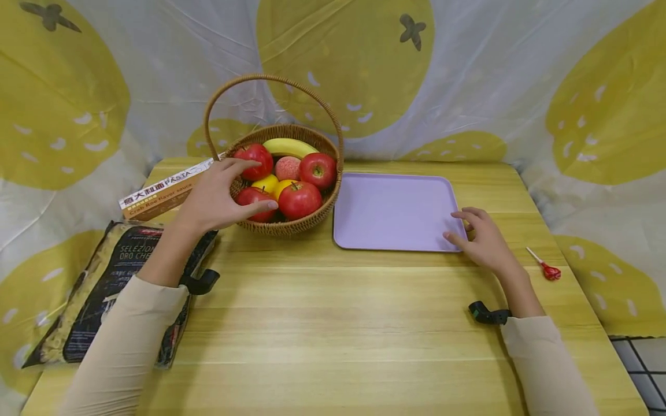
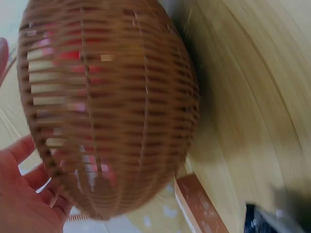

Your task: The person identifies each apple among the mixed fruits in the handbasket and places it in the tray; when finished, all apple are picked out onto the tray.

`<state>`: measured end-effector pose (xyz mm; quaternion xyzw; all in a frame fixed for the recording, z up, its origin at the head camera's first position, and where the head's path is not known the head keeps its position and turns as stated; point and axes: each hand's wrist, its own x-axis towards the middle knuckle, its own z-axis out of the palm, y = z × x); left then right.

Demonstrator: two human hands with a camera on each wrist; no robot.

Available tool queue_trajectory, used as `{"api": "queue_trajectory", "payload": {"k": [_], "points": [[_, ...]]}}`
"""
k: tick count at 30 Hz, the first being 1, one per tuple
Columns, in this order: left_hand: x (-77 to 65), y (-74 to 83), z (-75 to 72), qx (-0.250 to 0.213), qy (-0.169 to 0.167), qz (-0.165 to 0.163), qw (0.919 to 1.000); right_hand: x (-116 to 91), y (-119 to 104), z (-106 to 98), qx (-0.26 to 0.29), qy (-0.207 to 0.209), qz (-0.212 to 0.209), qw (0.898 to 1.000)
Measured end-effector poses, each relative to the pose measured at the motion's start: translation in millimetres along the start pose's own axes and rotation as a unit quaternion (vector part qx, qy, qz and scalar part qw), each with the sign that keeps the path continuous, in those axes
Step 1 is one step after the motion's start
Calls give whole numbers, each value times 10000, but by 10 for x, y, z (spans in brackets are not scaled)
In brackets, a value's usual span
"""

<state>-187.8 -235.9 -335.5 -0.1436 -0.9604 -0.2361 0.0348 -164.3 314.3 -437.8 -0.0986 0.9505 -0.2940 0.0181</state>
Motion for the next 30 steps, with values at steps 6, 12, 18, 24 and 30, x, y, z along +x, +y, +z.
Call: {"api": "queue_trajectory", "payload": {"k": [6,12,18,24,30], "points": [[72,131,150,1,-33,70,10000,-65,91,73,163,138,152,9997],[104,206,244,82,-138,79,9998,-100,117,117,371,225,222,9988],[133,266,307,174,-296,49,9994,-105,139,155,371,121,251,9989],[166,321,364,248,-331,96,9991,-120,180,196,407,183,316,9985],[199,342,404,382,-369,110,9985,-148,205,245,609,511,260,9965]]}}
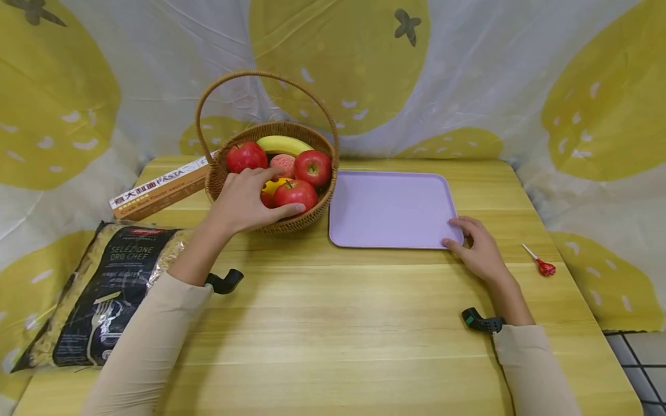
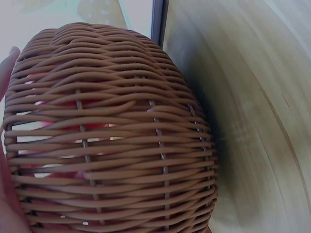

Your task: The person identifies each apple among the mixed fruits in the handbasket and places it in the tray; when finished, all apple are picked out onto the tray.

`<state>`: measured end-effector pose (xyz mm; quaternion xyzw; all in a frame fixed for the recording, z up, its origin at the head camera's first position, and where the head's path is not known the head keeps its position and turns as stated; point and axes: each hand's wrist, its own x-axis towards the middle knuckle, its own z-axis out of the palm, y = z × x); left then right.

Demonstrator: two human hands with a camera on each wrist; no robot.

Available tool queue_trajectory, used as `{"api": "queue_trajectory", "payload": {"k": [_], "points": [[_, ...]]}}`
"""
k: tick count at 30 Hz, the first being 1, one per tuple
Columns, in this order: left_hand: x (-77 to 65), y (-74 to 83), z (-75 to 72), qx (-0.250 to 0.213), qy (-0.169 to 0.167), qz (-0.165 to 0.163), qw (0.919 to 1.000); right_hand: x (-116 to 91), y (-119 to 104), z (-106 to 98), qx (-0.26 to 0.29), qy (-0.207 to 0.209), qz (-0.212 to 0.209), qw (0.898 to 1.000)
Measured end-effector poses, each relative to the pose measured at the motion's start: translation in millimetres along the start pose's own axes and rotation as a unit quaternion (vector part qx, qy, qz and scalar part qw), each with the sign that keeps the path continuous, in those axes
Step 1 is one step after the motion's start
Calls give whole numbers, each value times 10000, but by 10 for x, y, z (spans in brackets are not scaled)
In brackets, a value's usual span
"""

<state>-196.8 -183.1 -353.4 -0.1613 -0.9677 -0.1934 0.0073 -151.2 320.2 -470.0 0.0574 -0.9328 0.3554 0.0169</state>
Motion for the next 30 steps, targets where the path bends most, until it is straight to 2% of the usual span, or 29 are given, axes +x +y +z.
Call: {"api": "queue_trajectory", "payload": {"k": [5,11,22,25,30], "points": [[21,14,9,137,-135,-4,9998,-5,0,18,124,239,-56,9996],[36,37,21,138,-406,-10,9991,3,11,25,57,341,-60,9994],[67,103,0,-347,-874,-66,9955,-43,24,30,107,401,-157,9990],[82,118,-3,-408,-830,-110,9957,-46,33,37,79,397,-145,9991],[100,143,4,-554,-496,-116,9972,-39,49,51,36,397,-131,9991]]}}
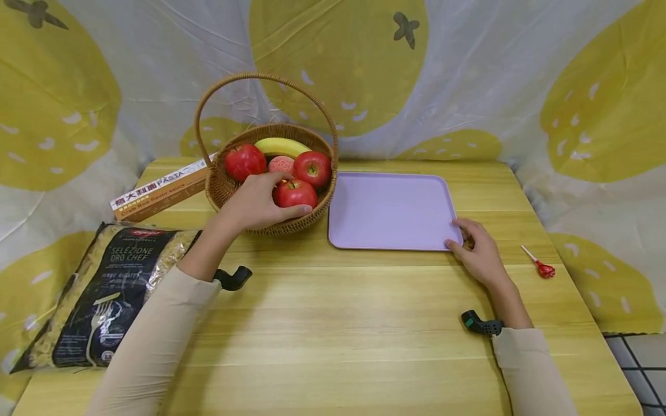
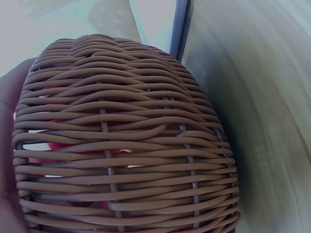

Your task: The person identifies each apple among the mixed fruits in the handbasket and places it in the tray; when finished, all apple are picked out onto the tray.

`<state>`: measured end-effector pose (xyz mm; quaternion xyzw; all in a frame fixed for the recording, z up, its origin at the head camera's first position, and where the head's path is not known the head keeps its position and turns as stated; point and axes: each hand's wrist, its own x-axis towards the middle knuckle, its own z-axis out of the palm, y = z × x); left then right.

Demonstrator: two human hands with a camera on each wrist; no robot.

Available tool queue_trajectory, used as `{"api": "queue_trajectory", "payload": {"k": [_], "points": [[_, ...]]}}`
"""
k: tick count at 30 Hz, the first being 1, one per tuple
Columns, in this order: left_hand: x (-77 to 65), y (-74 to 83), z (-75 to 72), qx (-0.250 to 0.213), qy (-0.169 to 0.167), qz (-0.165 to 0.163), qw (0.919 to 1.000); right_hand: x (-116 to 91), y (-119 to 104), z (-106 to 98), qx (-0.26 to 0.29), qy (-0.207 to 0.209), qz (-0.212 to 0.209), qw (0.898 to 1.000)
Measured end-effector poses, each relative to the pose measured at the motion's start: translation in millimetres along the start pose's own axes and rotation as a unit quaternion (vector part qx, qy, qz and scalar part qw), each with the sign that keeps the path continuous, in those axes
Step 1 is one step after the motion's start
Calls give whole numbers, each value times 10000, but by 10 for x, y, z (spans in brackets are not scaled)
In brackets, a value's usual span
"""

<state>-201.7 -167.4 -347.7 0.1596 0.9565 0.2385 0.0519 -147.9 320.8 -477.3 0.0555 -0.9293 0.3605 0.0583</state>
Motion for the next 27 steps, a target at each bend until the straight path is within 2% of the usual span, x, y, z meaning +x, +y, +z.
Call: {"api": "queue_trajectory", "payload": {"k": [7,12,15,19,22,27], "points": [[-36,18,8,-123,396,-91,9991,8,27,23,-6,30,-19,10000],[-26,49,-10,-246,679,152,9973,14,51,29,41,82,0,10000],[-29,101,-16,-498,949,273,9939,14,50,24,83,95,27,9999],[-35,238,-4,-1025,1339,536,9842,6,41,18,79,123,31,9999],[-20,384,32,-1426,1494,777,9754,-6,35,18,72,129,16,9999],[94,647,136,-1760,1346,1104,9689,-26,38,0,122,140,39,9998]]}}
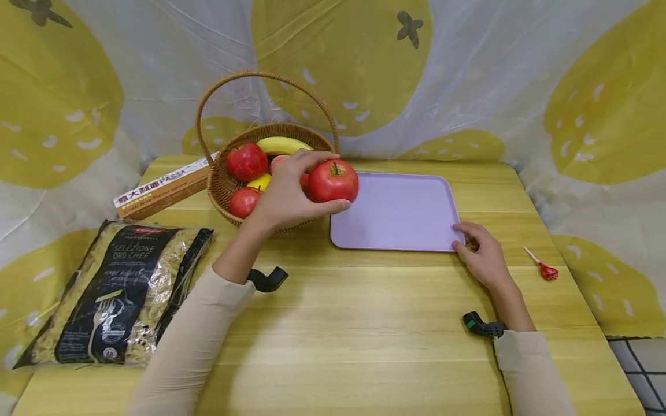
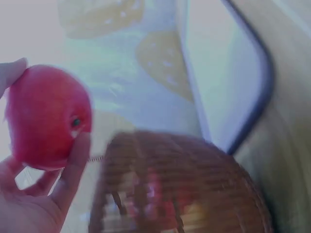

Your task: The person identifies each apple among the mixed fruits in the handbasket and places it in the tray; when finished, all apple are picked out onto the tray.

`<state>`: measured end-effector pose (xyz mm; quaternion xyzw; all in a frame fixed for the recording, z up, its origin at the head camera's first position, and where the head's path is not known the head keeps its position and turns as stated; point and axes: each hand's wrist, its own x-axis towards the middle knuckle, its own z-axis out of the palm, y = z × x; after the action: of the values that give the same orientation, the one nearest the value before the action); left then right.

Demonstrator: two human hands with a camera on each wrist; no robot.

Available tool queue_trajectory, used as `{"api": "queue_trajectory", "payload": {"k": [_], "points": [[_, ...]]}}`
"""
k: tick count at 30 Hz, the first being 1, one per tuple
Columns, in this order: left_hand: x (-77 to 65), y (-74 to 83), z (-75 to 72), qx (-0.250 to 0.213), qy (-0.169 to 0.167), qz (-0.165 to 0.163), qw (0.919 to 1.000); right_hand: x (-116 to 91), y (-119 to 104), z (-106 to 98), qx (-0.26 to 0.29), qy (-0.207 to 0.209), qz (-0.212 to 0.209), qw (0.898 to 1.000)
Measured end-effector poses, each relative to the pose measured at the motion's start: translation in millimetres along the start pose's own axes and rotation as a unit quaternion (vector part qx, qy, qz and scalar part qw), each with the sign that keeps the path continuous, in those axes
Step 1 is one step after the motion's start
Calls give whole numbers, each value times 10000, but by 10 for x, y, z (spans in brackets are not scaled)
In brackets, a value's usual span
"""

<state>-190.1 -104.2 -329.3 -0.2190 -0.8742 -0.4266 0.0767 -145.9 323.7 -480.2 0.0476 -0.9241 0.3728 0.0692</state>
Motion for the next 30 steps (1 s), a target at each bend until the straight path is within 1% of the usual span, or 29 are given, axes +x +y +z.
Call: {"api": "queue_trajectory", "payload": {"k": [3,7,11,14,17,20,23,27,30], "points": [[108,66,161,-151,-186,16,9997,0,4,-25,-9,-4,31,10000],[245,113,392,-410,-286,-185,9986,17,9,-48,-62,-13,55,10000],[345,141,609,-688,-425,-388,9960,22,12,-39,-41,-7,99,9999],[399,124,759,-732,-554,-550,9943,14,18,-22,-4,-17,106,9999],[449,66,898,-614,-582,-678,9941,8,20,-9,32,2,70,10000],[498,-14,1033,-487,-420,-688,9956,9,24,-7,43,72,37,10000],[528,-104,1166,-428,-139,-747,9962,16,32,-8,55,153,48,9999],[547,-221,1320,-377,206,-1010,9940,26,37,2,101,204,104,9997],[567,-305,1407,-408,392,-1182,9914,28,33,7,168,229,160,9995]]}}
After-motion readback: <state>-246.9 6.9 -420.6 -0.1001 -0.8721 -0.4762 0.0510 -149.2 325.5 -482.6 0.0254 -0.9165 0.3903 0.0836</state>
